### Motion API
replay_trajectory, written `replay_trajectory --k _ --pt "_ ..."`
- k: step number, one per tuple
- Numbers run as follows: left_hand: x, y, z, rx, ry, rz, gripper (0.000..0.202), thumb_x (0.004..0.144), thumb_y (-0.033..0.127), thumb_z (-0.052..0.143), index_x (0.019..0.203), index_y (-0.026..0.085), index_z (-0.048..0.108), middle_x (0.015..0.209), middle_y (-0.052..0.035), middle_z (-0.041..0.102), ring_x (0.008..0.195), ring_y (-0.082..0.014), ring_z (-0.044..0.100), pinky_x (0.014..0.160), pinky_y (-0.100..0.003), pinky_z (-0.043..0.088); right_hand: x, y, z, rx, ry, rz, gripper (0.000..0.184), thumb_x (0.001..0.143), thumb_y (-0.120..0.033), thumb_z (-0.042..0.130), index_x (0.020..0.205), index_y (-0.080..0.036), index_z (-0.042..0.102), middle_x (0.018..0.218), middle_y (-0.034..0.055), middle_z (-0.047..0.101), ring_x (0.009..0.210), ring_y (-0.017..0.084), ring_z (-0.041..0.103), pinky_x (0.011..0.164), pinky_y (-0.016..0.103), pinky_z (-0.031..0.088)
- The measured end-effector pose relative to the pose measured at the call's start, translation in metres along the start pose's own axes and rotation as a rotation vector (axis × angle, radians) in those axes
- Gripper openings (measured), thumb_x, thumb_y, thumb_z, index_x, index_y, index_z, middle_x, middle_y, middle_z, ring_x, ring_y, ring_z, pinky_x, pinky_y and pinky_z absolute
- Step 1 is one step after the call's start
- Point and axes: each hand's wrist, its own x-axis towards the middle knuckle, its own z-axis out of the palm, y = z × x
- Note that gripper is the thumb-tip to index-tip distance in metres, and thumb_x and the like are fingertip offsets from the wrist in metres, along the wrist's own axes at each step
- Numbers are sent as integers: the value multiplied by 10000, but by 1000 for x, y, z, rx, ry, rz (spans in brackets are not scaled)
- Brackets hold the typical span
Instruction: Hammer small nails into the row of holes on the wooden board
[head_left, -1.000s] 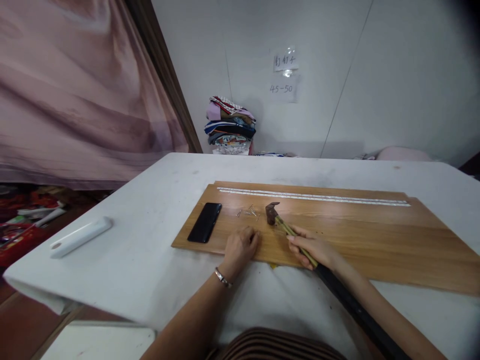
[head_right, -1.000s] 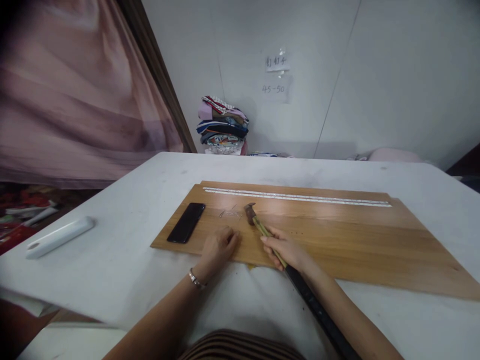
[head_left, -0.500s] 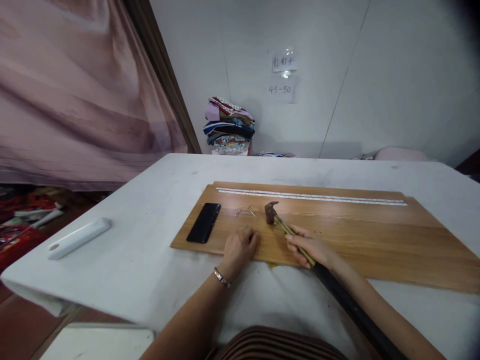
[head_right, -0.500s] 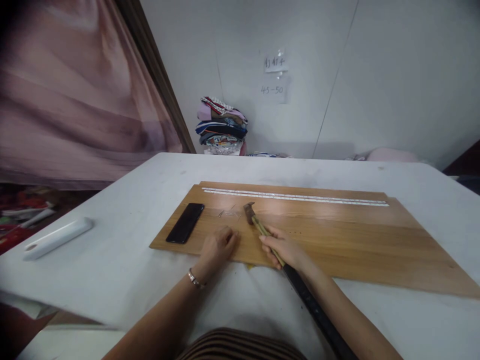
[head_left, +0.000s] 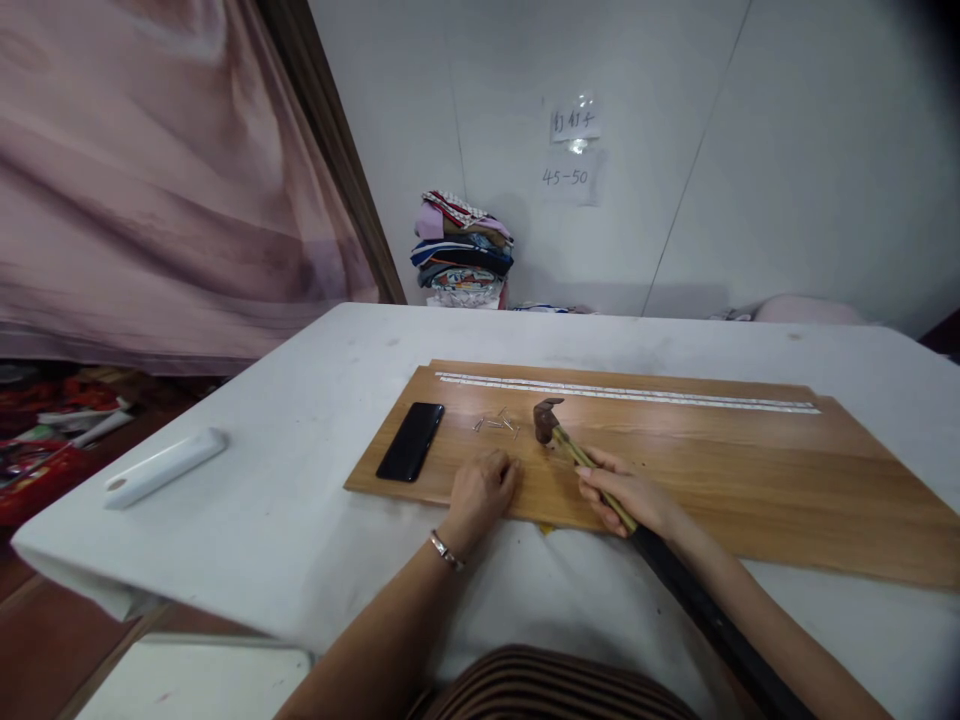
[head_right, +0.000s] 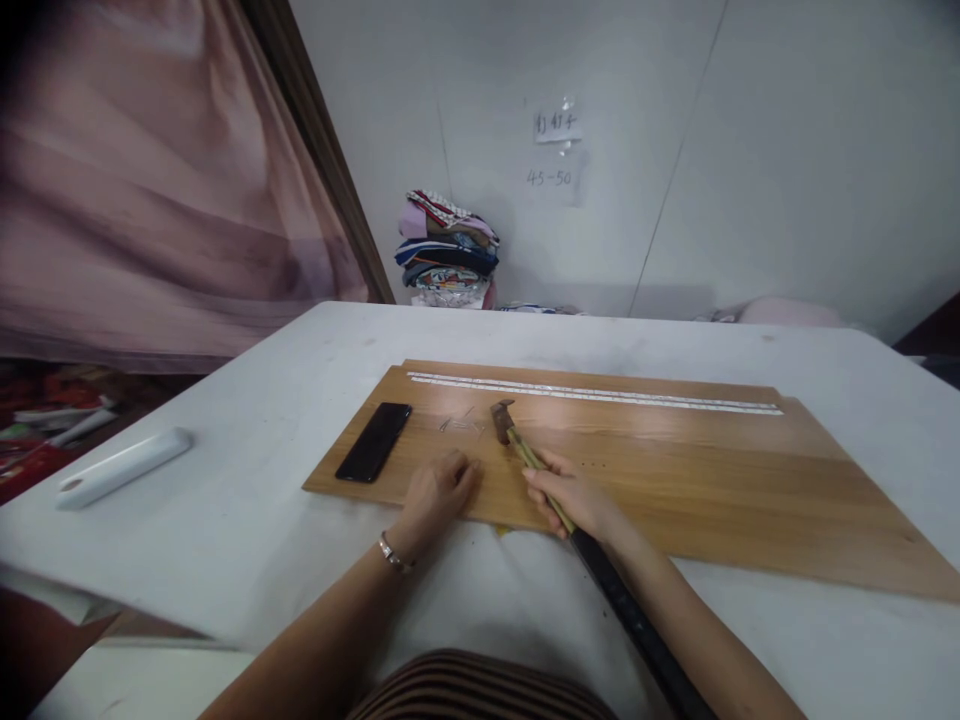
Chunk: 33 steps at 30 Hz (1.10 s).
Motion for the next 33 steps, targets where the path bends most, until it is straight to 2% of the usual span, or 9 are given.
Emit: replay_trajectory --k 7,17,29,33 --pt "0 1 0 -9 14 8 311 924 335 413 662 198 509 726 -17 602 709 -140 542 630 -255 308 3 1 1 -19 8 42 335 787 -445 609 987 -199 501 580 -95 465 296 24 380 256 126 309" --pt "-1 1 1 -7 26 11 312 922 327 419 646 200 493 712 -13 592 677 -136 522 597 -263 277 -3 -4 1 -26 18 15 363 791 -454 609 1031 -202 507 598 -92 471 300 26 389 264 133 315" --pt "0 1 -1 -7 5 4 317 922 333 414 650 201 512 703 -13 591 684 -140 523 613 -268 297 1 1 1 -40 10 38 326 779 -458 609 938 -199 491 586 -98 467 293 22 377 261 133 310" --pt "0 2 -2 1 -3 6 322 925 327 405 650 201 517 710 -17 593 680 -140 522 614 -270 300 -2 -4 2 -48 20 38 343 792 -454 600 997 -199 496 592 -93 471 300 27 390 262 133 318"
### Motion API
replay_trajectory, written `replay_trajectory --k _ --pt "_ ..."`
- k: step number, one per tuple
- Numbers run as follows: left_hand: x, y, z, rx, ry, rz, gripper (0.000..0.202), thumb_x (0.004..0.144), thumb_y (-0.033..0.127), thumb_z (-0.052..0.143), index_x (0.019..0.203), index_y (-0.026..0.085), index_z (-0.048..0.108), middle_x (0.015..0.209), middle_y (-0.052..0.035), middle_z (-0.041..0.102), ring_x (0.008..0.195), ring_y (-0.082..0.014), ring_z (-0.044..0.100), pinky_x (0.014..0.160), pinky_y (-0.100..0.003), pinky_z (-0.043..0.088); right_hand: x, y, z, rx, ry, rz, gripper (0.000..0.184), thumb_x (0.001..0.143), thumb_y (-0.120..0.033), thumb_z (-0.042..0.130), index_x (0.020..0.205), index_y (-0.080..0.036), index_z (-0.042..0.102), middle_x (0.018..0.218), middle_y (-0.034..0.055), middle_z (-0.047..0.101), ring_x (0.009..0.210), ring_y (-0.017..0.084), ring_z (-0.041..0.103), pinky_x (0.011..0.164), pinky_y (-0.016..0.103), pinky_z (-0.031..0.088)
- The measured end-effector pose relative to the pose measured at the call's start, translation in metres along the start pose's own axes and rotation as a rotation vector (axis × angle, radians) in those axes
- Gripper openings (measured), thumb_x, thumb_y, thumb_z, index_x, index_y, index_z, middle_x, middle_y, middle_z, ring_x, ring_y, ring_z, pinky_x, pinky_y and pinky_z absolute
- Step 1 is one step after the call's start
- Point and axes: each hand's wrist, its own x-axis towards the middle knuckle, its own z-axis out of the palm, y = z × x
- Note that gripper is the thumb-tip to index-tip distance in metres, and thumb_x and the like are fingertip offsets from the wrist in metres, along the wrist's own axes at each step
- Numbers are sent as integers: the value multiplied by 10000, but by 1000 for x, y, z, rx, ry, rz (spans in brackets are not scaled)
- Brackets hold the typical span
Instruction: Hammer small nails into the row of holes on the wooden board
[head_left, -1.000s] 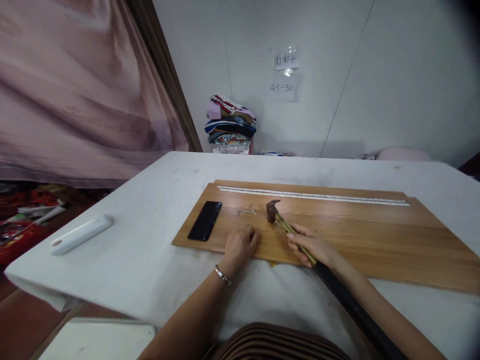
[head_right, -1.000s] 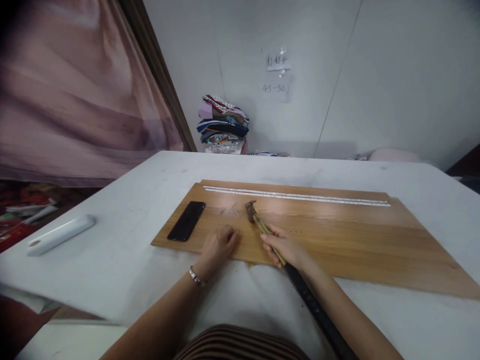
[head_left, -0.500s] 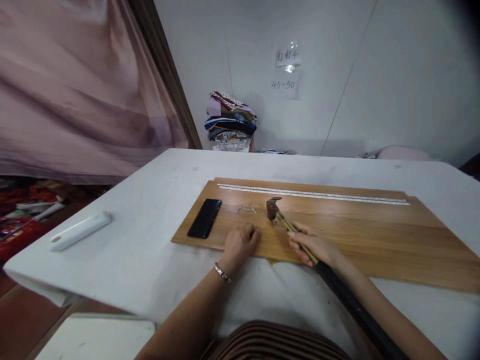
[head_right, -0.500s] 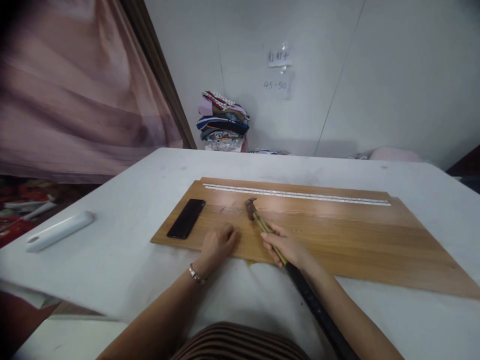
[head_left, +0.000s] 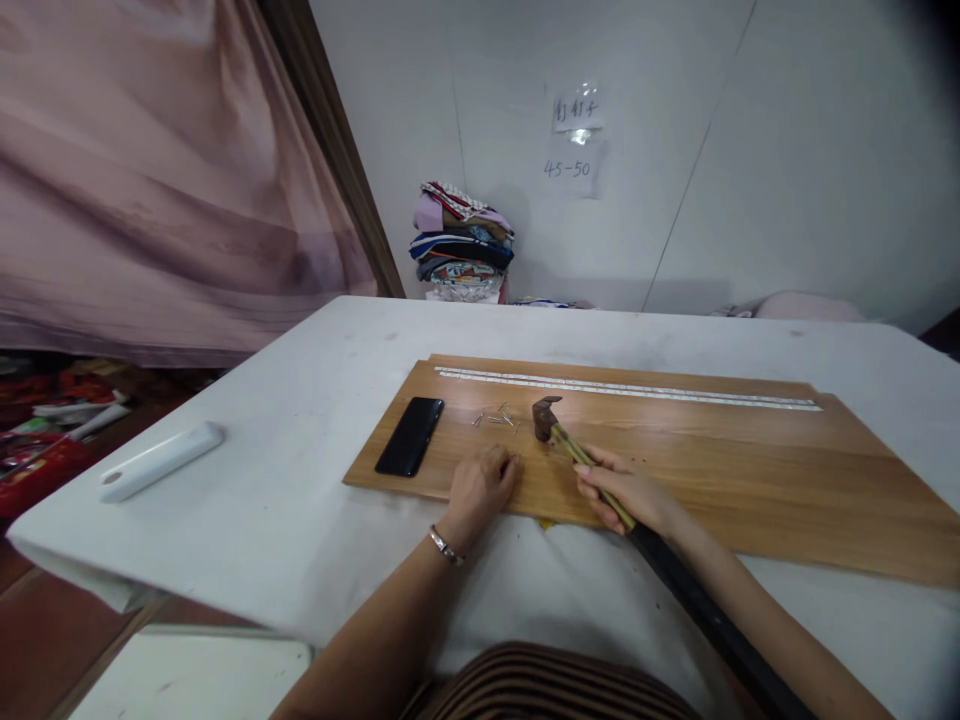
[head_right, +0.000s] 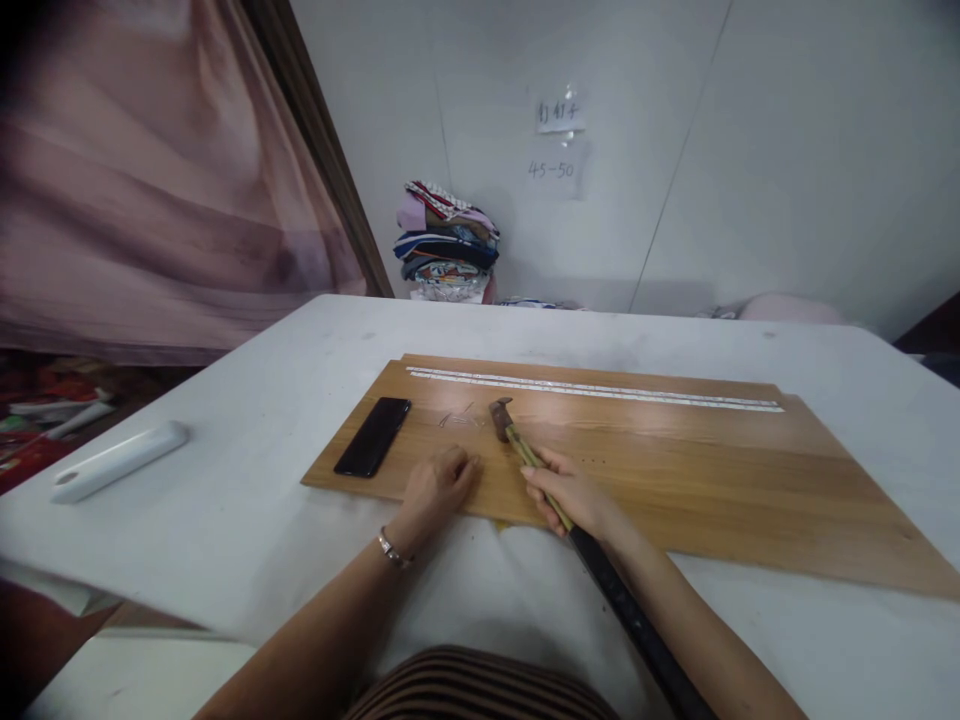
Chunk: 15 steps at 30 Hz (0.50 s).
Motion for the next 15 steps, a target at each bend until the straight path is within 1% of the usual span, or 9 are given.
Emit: replay_trajectory --k 2,7,11,15 --pt "0 0 -1 -2 -6 1 321 926 324 405 652 200 517 714 -18 596 672 -139 520 607 -271 296 -1 -2 1 9 2 -8 362 791 -453 603 1029 -203 498 595 -93 470 302 29 390 265 137 323" --pt "0 0 -1 -17 -2 1 324 929 324 401 651 199 513 718 -19 596 691 -138 527 620 -263 301 1 -1 1 16 1 -10 355 769 -468 618 967 -197 502 588 -95 466 296 25 384 260 139 310" --pt "0 -1 1 -16 11 6 325 930 336 400 658 199 513 721 -20 594 705 -139 528 622 -259 301 2 0 2 20 0 6 403 755 -474 625 1016 -200 487 568 -106 457 288 25 372 257 133 302" --pt "0 -1 1 -18 11 11 325 930 334 401 661 198 522 722 -20 596 696 -139 528 617 -263 300 2 0 2 19 12 14 404 743 -484 634 984 -192 491 573 -102 464 293 25 383 257 132 306"
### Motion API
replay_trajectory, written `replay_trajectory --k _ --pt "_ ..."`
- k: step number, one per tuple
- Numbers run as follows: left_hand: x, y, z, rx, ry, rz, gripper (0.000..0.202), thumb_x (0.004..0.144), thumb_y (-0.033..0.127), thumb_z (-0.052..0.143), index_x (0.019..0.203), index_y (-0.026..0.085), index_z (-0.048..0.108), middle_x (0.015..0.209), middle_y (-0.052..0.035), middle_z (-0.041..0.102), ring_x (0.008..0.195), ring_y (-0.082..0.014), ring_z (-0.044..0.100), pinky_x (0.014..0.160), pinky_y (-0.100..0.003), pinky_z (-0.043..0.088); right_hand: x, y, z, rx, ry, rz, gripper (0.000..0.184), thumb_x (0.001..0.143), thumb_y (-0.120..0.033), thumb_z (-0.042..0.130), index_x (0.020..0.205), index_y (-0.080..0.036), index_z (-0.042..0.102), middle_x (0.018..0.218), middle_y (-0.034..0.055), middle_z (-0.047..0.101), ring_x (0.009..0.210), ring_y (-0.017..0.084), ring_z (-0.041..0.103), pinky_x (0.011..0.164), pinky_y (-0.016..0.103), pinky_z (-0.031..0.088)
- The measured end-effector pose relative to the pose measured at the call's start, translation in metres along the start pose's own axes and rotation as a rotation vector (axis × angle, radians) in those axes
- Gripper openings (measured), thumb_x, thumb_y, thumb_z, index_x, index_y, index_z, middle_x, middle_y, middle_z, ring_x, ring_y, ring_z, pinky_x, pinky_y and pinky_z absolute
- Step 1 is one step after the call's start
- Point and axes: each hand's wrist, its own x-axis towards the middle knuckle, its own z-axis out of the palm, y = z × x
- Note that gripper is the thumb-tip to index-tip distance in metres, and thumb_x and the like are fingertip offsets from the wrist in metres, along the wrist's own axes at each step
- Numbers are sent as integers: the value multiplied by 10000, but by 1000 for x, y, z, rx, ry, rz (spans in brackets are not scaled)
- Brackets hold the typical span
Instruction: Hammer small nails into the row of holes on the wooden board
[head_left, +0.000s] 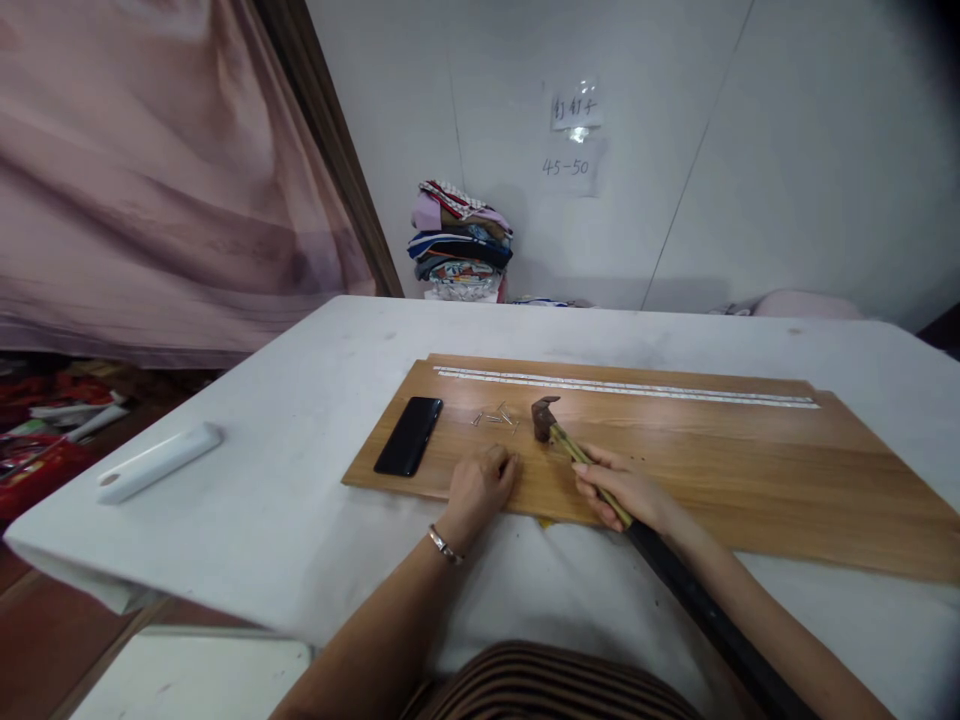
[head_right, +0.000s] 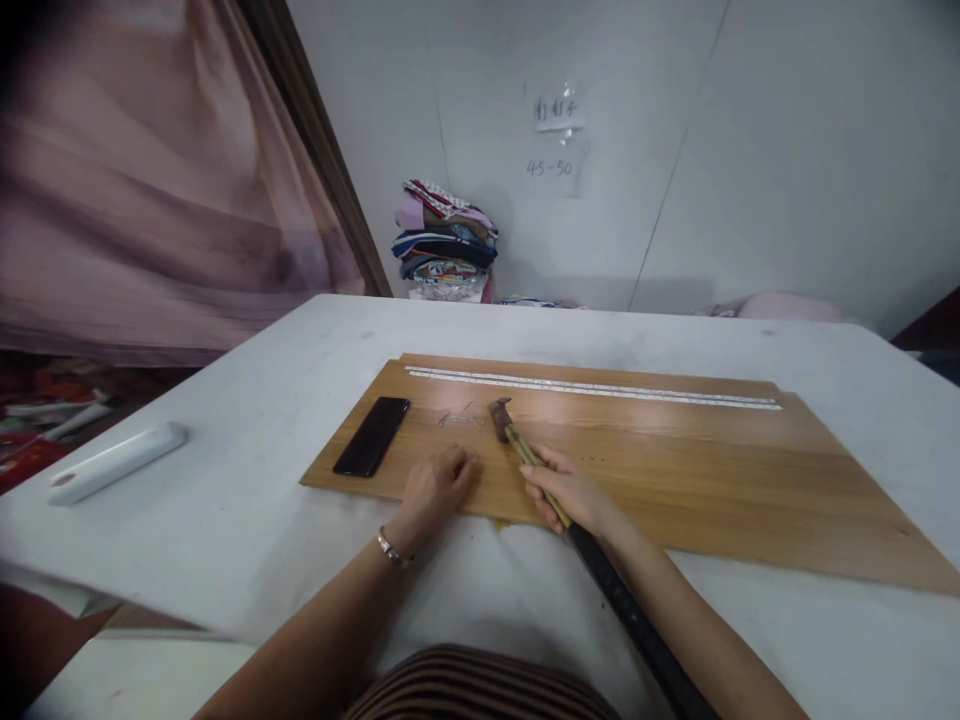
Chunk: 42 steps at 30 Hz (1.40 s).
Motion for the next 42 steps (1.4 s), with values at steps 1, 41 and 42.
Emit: replay_trajectory --k 1,41,42 --pt "0 0 0 -1 -4 -3 322 928 332 404 661 197 524 718 -20 595 692 -139 527 615 -265 298 0 0 0 0 4 -3 399 749 -485 630 984 -194 492 573 -101 465 295 26 385 257 133 308" --pt "0 2 0 16 -14 -26 312 922 340 413 666 203 526 724 -20 606 712 -147 543 634 -267 308 0 0 -1 -7 2 6 378 759 -459 623 999 -196 496 575 -97 463 295 31 380 258 145 306" --pt "0 1 0 18 -15 -23 311 924 341 411 669 203 524 728 -20 607 713 -147 543 636 -267 308 0 -1 0 -5 3 8 377 759 -461 624 993 -196 494 573 -98 462 296 32 381 257 144 307"
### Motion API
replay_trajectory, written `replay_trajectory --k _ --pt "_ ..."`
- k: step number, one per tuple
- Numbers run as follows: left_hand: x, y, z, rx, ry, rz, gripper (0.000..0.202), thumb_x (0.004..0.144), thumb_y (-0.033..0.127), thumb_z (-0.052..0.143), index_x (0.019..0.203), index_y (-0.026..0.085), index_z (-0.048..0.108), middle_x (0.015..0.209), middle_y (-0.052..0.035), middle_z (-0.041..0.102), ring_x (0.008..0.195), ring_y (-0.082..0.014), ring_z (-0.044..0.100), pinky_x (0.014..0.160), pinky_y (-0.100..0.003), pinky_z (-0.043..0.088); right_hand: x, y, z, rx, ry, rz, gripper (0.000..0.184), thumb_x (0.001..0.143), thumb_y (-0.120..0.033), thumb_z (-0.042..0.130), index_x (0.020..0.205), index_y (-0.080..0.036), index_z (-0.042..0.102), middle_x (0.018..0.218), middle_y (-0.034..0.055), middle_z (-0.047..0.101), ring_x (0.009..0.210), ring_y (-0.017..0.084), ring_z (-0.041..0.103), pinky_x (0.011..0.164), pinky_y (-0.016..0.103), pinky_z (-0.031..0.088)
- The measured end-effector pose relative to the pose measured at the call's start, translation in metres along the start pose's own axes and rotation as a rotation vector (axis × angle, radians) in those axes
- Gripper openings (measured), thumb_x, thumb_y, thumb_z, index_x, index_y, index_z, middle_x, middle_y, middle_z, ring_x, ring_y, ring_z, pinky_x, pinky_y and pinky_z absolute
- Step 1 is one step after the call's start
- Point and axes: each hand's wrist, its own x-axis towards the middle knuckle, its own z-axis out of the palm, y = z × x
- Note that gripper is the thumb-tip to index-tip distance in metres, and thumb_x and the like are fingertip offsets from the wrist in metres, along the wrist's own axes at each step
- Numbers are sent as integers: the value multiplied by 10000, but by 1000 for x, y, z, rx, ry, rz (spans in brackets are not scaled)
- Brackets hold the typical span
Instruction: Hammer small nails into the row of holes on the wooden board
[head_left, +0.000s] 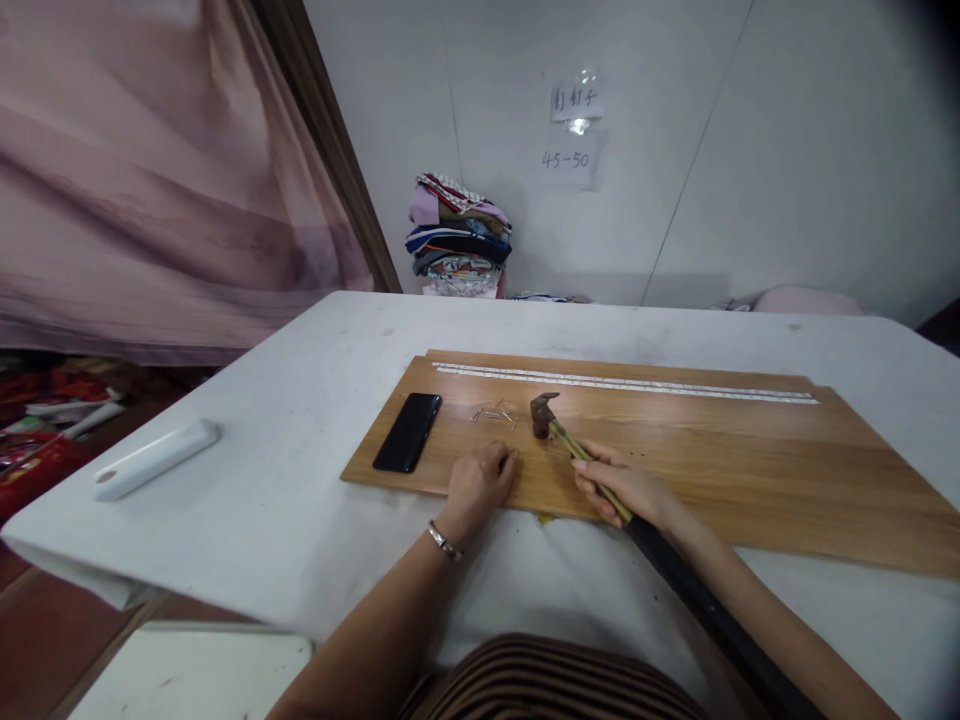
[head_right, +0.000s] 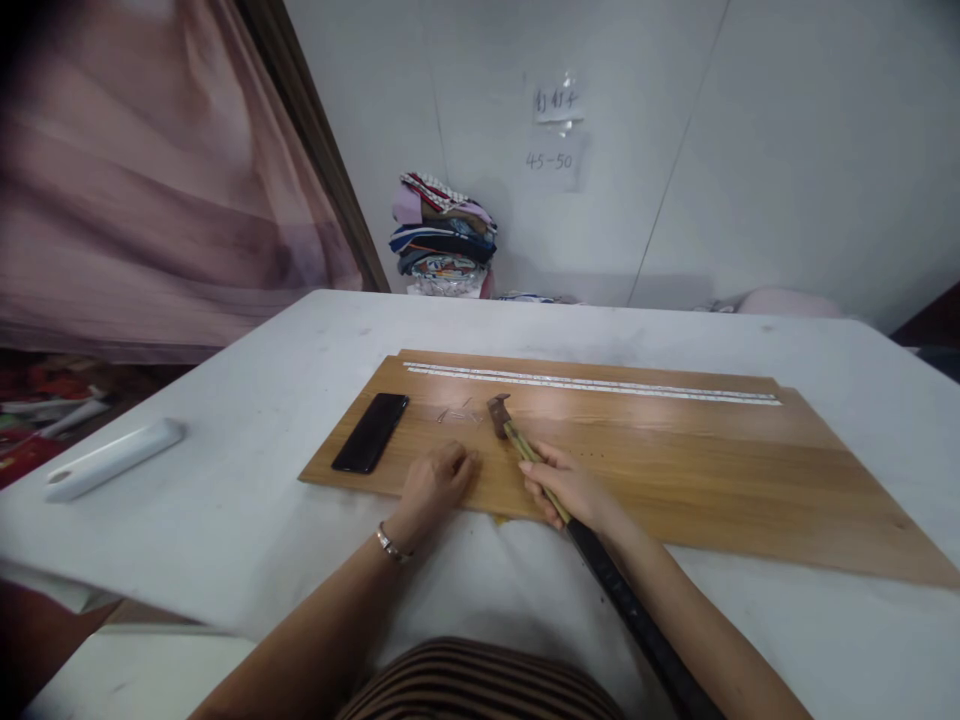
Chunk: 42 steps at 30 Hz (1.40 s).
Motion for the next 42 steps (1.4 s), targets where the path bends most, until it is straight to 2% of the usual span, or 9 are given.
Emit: replay_trajectory --k 6,11,15,22,42 --pt "0 -1 0 4 2 18 306 925 322 405 667 202 517 737 -21 604 693 -143 532 614 -270 300 -3 -2 -2 12 -6 -36 346 789 -455 610 1000 -210 487 595 -96 467 302 26 388 266 137 322" --pt "1 0 0 -2 -4 10 305 922 322 408 664 204 518 716 -19 596 701 -145 533 615 -272 292 -2 -2 -1 3 2 -5 356 764 -467 621 965 -205 487 575 -99 465 296 28 383 260 133 311" --pt "0 0 0 -13 4 8 319 927 344 406 663 203 516 718 -15 598 700 -141 535 617 -274 291 0 -2 1 7 6 11 394 748 -461 628 1010 -203 489 568 -104 464 290 32 378 256 139 308" --pt "0 -1 1 -8 -2 10 316 930 343 402 673 204 523 725 -14 603 705 -140 541 615 -271 287 -1 -1 1 15 -5 -5 341 773 -453 612 970 -200 498 567 -102 460 292 27 378 262 139 298" --pt "1 1 -3 -31 -2 5 316 921 321 416 651 198 526 722 -16 604 685 -136 532 611 -262 294 -1 1 0 1 -4 -11 346 770 -461 619 965 -199 504 567 -101 466 292 28 383 260 138 305"
